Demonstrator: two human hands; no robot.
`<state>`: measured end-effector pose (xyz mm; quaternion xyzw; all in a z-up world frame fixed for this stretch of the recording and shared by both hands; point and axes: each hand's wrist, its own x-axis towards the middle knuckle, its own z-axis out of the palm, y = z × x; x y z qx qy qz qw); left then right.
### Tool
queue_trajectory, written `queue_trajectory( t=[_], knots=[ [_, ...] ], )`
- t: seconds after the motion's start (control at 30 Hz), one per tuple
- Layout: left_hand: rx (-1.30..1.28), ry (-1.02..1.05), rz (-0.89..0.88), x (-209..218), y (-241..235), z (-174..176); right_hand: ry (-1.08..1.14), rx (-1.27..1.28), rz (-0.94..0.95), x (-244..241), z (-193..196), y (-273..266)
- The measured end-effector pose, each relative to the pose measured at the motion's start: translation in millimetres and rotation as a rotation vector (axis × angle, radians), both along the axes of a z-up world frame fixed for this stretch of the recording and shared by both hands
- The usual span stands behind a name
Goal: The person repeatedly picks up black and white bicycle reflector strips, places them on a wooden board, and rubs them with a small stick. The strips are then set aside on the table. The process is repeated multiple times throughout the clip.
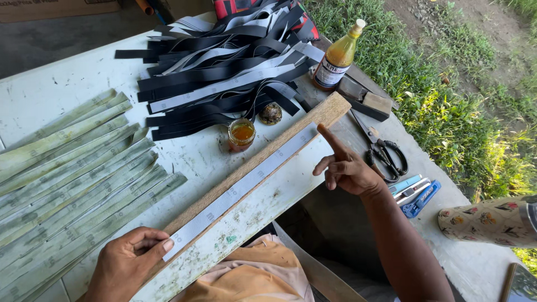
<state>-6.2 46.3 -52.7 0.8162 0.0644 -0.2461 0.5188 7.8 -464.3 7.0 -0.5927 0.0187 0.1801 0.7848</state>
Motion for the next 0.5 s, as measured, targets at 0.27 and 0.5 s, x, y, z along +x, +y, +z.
queue_trajectory(
  t=[0.27,0.5],
  knots=[
    [0.138,0.014,-0.014,-2,2,18,0.149,-0.736,0.091,-2,45,48],
    [0.216,-0.127,0.002,-8,-4,48,0.126,-1.092,0.306,-29,65,140]
  ],
)
